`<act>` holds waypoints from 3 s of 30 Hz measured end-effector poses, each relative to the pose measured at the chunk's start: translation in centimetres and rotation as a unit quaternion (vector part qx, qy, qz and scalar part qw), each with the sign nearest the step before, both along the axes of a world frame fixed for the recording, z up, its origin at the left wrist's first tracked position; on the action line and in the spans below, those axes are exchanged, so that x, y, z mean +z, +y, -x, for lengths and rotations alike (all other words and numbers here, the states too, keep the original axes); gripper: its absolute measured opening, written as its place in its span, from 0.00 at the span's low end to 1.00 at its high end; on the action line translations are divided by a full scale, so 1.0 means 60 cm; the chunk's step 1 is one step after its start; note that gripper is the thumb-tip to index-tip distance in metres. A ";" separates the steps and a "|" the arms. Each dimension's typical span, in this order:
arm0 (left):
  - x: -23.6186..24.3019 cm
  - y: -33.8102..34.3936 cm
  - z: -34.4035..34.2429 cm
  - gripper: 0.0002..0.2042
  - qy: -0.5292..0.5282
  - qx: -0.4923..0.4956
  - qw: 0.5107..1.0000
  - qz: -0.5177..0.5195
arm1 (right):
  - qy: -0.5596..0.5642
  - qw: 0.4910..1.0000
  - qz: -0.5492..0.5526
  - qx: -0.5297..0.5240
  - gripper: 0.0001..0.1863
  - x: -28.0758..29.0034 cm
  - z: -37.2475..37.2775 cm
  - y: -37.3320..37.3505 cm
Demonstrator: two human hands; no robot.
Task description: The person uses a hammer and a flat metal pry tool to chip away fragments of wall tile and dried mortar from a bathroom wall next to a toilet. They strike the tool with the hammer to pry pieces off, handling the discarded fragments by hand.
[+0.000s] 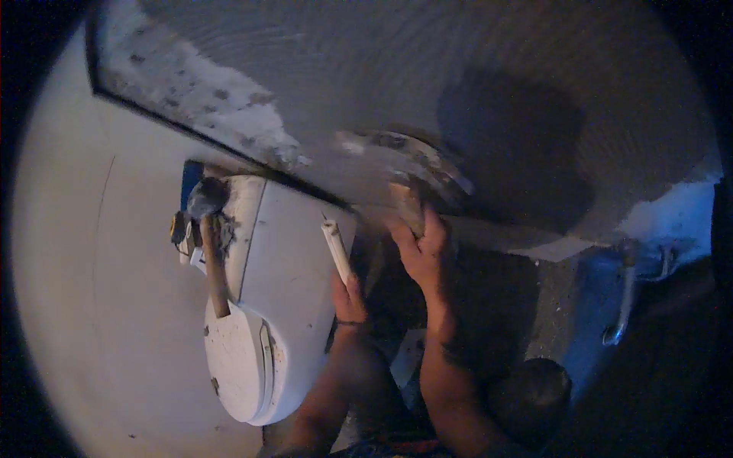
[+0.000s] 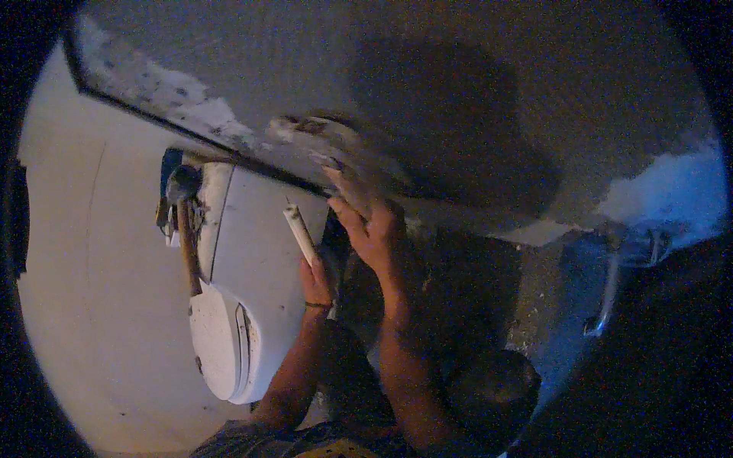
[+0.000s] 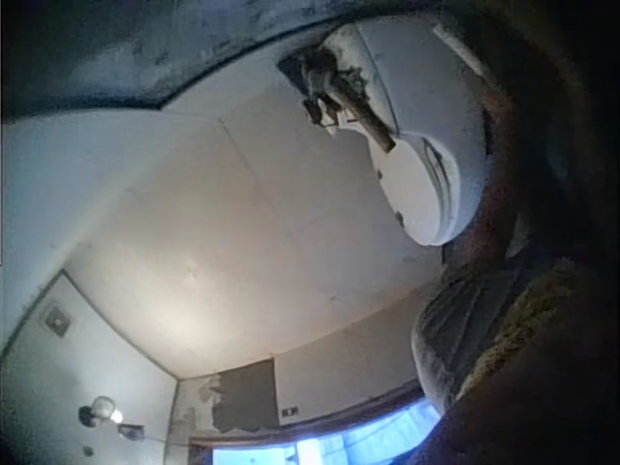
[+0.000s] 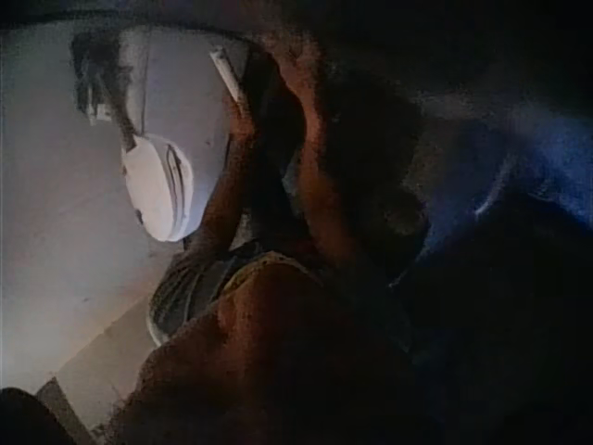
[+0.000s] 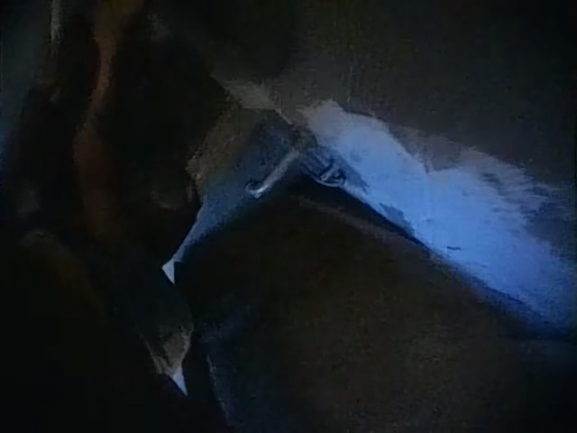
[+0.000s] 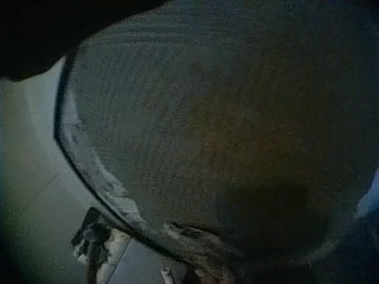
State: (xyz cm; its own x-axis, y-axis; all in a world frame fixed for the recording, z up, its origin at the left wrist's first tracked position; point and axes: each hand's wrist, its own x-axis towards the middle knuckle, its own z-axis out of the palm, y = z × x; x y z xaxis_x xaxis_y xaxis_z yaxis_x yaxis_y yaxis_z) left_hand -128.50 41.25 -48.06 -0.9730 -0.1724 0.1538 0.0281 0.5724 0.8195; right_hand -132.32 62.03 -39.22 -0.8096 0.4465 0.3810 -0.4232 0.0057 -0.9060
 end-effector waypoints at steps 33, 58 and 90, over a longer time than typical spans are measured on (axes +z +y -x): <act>0.145 0.001 0.127 0.20 0.071 -0.030 0.997 0.009 | -0.057 0.968 -0.231 -0.084 0.13 0.023 0.004 -0.145; 0.168 -0.012 0.123 0.23 0.048 -0.034 0.998 -0.003 | 0.072 0.995 -0.036 -0.063 0.18 -0.014 -0.011 -0.179; 0.077 0.031 0.078 0.20 0.020 -0.060 0.998 -0.001 | 0.032 0.943 -0.313 -0.111 0.18 0.221 0.065 -0.005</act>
State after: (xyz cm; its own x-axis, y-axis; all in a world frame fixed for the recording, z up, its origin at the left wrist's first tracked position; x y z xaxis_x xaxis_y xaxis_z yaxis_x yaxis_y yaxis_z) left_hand -133.19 43.13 -43.47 -0.9799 -0.0548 0.1918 0.1287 0.5609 0.8178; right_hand -136.22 61.70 -25.96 -0.6891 0.2746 0.6706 -0.4016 0.6256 -0.6688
